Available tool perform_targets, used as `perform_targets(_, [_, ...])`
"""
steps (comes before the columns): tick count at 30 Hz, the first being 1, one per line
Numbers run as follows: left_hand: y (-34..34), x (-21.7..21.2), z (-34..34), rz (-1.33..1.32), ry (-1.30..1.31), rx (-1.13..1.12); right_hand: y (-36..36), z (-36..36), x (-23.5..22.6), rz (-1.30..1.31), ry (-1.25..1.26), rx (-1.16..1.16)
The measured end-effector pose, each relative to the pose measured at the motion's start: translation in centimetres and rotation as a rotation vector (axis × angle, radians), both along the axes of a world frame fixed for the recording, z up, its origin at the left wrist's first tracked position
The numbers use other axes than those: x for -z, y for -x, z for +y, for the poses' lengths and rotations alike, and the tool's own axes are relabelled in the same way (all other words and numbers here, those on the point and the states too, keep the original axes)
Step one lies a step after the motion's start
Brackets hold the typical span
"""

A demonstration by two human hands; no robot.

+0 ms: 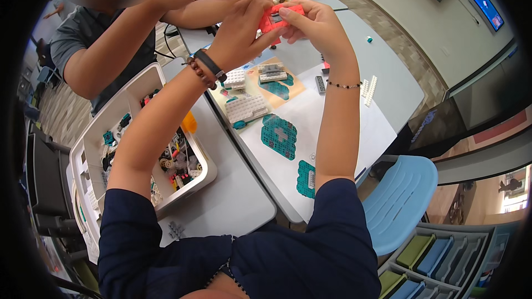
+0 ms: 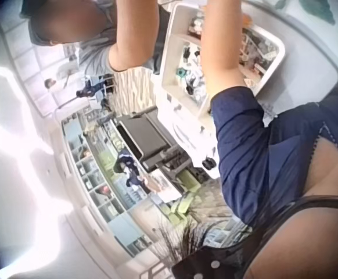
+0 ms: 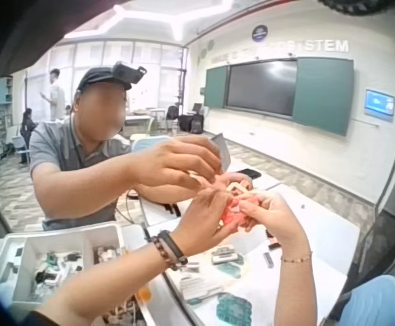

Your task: The person assembles small plastic building blocks by selecting pieces from a compartmentalized tray and connecting them by hand. They build small structures and place them on the table while another person works nearby.

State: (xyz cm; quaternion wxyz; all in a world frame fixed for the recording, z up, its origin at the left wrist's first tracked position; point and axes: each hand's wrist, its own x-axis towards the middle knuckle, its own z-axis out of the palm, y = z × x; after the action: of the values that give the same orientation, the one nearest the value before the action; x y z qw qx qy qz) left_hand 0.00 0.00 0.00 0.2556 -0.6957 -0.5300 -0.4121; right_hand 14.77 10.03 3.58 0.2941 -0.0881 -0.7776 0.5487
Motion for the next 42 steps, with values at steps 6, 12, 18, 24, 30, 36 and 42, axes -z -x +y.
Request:
perform_targets(6, [-0.1, -2.1, -3.9, 0.158, -0.057, 0.015, -0.3, -3.0, -1.0, 0.046, -0.115, -0.081])
perform_targets(12, [-0.4, -3.4, -7.1, 0.279, -0.183, -0.11, 0.7, -6.2, -0.9, 0.236, -0.153, -0.061])
perform_targets(18, [-0.4, -3.5, -9.9, 0.317, -0.154, -0.201, 0.7, -8.7, -1.6, 0.207, -0.099, -0.138])
perform_targets(24, [-0.7, -4.0, -11.6, 0.324, -0.154, -0.183, 1.1, -8.6, -1.2, 0.203, 0.17, -0.266])
perform_targets(30, [-0.3, -5.0, -11.8, 0.048, -0.122, -0.01, 0.3, -8.1, -1.8, 0.357, 0.219, -0.203])
perform_targets(36, [0.5, -2.3, -7.1, -0.188, 0.136, 0.041, -0.6, -1.2, -0.9, 0.282, 0.267, -0.123])
perform_targets(42, [-1.2, 3.7, 3.4, -0.193, 0.446, 0.155, -2.7, 7.2, 3.6, 0.14, 0.437, 0.081])
